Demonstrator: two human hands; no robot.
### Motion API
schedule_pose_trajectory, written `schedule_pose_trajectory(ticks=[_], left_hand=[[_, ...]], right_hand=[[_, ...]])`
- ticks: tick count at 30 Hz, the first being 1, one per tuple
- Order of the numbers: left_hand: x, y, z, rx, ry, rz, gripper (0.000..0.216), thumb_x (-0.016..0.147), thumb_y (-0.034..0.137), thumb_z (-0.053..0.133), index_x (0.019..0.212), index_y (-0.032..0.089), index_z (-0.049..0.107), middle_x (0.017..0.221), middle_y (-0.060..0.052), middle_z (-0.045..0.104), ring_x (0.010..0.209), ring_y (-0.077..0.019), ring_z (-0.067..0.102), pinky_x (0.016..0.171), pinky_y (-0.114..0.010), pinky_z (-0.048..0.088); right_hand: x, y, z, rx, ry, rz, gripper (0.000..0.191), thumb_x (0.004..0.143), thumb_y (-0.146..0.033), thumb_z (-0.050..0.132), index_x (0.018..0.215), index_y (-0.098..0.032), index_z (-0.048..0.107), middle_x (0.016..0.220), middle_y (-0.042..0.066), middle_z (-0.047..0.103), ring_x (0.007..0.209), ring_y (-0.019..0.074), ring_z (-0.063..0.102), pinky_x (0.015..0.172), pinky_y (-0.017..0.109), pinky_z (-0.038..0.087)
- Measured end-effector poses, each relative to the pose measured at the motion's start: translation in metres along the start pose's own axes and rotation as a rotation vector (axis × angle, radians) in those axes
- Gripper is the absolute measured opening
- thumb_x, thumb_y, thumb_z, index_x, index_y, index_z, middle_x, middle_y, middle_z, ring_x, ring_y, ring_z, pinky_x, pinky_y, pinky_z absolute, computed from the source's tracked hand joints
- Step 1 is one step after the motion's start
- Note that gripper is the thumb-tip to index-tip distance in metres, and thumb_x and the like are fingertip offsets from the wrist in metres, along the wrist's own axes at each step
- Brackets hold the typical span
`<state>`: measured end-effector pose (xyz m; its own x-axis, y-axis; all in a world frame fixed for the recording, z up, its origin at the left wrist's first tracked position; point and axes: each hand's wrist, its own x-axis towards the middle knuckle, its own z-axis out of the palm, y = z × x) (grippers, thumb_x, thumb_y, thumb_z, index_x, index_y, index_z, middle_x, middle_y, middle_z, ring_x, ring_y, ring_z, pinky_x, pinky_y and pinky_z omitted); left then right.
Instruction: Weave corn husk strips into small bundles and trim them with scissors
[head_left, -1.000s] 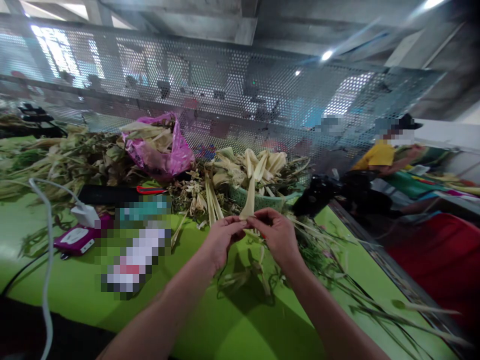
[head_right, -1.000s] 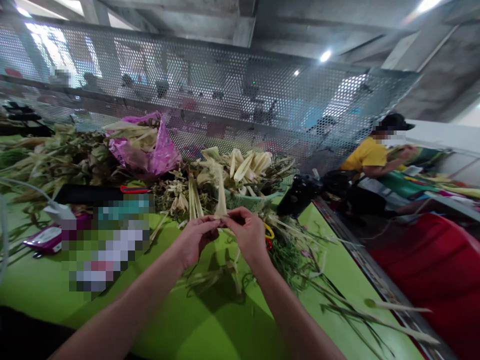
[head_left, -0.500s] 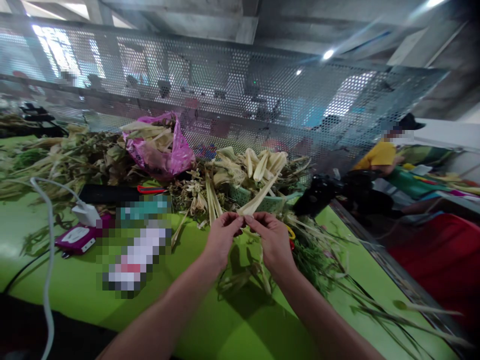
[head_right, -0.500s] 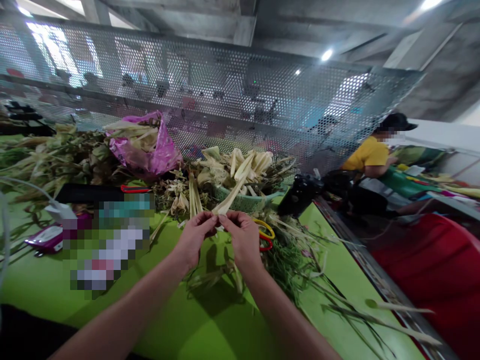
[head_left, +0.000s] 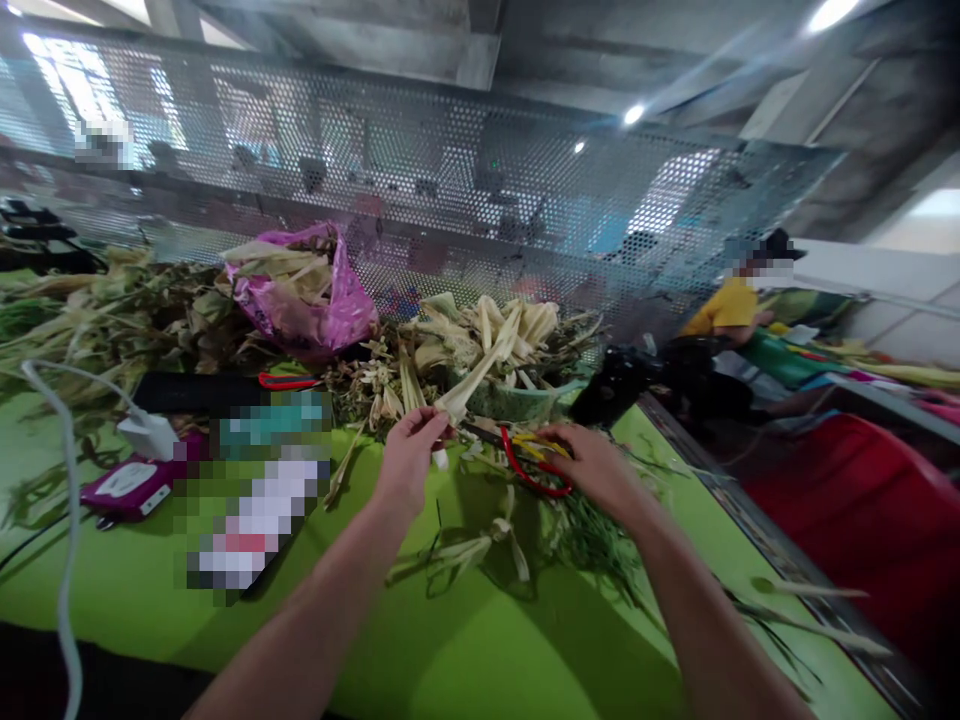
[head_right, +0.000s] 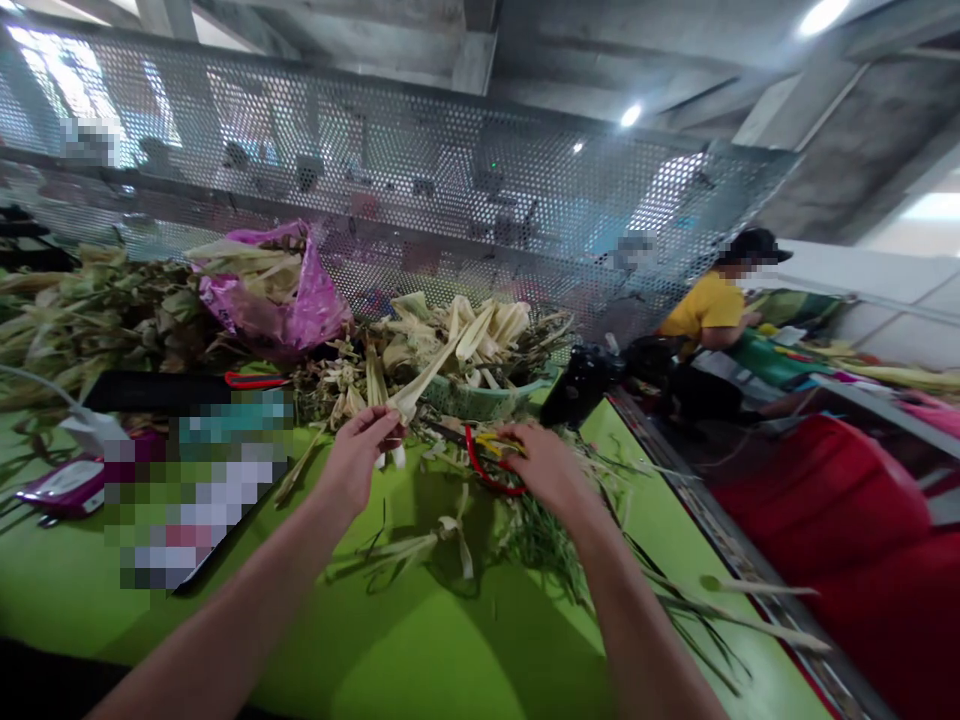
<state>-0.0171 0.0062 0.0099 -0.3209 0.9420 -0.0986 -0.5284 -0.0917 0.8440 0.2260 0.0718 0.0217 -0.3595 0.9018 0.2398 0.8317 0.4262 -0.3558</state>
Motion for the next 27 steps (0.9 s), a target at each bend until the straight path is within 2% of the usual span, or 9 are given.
schedule_pose_trajectory(ticks=[2, 4, 8, 11, 17, 21, 24, 27], left_hand=[[0.002, 0.002, -0.001, -0.016, 0.004, -0.002, 0.022, 0.060, 0.029, 0.076, 0.072, 0.015, 0.064, 0.066, -0.001, 0.063, 0.062, -0.0108, 0.058, 0.063, -0.024, 0.042], [0.003, 0.002, -0.003, -0.037, 0.000, 0.010, 0.023, 0.060, 0.030, 0.076, 0.073, 0.015, 0.064, 0.066, -0.001, 0.064, 0.062, -0.0103, 0.058, 0.063, -0.023, 0.042], [0.007, 0.003, -0.006, -0.103, 0.009, 0.040, 0.024, 0.059, 0.030, 0.078, 0.073, 0.016, 0.065, 0.065, 0.000, 0.063, 0.060, -0.0091, 0.058, 0.063, -0.022, 0.042], [0.010, 0.004, -0.009, -0.131, 0.014, 0.054, 0.022, 0.059, 0.030, 0.078, 0.071, 0.016, 0.065, 0.064, 0.000, 0.063, 0.059, -0.0087, 0.057, 0.063, -0.023, 0.042], [0.014, 0.005, -0.012, -0.168, 0.002, 0.059, 0.024, 0.059, 0.030, 0.078, 0.072, 0.015, 0.064, 0.063, 0.001, 0.062, 0.060, -0.0090, 0.057, 0.063, -0.023, 0.042], [0.015, 0.004, -0.011, -0.207, 0.014, 0.060, 0.027, 0.056, 0.030, 0.080, 0.072, 0.014, 0.064, 0.063, 0.001, 0.061, 0.059, -0.0090, 0.057, 0.063, -0.023, 0.042], [0.015, 0.004, -0.011, -0.196, 0.005, 0.062, 0.026, 0.057, 0.030, 0.079, 0.072, 0.015, 0.064, 0.063, 0.001, 0.062, 0.059, -0.0092, 0.057, 0.064, -0.023, 0.042], [0.013, 0.004, -0.010, -0.189, 0.004, 0.056, 0.024, 0.058, 0.029, 0.079, 0.072, 0.015, 0.064, 0.064, 0.001, 0.062, 0.060, -0.0092, 0.057, 0.065, -0.024, 0.042]], right_hand=[[-0.003, 0.007, 0.006, -0.094, -0.070, -0.030, 0.038, 0.067, -0.015, 0.059, 0.103, -0.021, 0.068, 0.102, 0.007, 0.070, 0.089, 0.0240, 0.063, 0.077, 0.032, 0.044], [-0.004, 0.003, 0.014, -0.173, -0.099, -0.017, 0.048, 0.063, -0.011, 0.058, 0.109, -0.023, 0.065, 0.098, 0.006, 0.071, 0.081, 0.0222, 0.064, 0.070, 0.028, 0.043], [-0.004, -0.015, 0.019, -0.324, -0.070, 0.010, 0.049, 0.060, -0.007, 0.055, 0.106, -0.022, 0.063, 0.078, 0.005, 0.070, 0.065, 0.0201, 0.062, 0.057, 0.025, 0.034], [-0.004, -0.019, 0.013, -0.370, -0.026, 0.025, 0.053, 0.059, -0.008, 0.056, 0.110, -0.021, 0.060, 0.081, 0.006, 0.070, 0.064, 0.0206, 0.061, 0.056, 0.026, 0.032], [-0.008, -0.001, -0.005, -0.101, 0.024, -0.016, 0.056, 0.065, -0.012, 0.055, 0.120, -0.025, 0.057, 0.104, 0.004, 0.070, 0.086, 0.0235, 0.065, 0.074, 0.030, 0.045], [-0.006, -0.002, -0.010, 0.023, -0.029, -0.095, 0.052, 0.076, -0.027, 0.055, 0.128, -0.023, 0.053, 0.126, 0.008, 0.061, 0.107, 0.0273, 0.060, 0.091, 0.036, 0.045], [-0.005, -0.013, -0.009, 0.084, -0.032, -0.108, 0.050, 0.080, -0.041, 0.055, 0.125, -0.019, 0.055, 0.125, 0.011, 0.061, 0.109, 0.0293, 0.059, 0.094, 0.039, 0.044], [-0.006, -0.025, -0.006, 0.184, -0.012, -0.118, 0.050, 0.080, -0.046, 0.054, 0.122, -0.018, 0.056, 0.120, 0.012, 0.063, 0.107, 0.0295, 0.059, 0.094, 0.040, 0.045]])
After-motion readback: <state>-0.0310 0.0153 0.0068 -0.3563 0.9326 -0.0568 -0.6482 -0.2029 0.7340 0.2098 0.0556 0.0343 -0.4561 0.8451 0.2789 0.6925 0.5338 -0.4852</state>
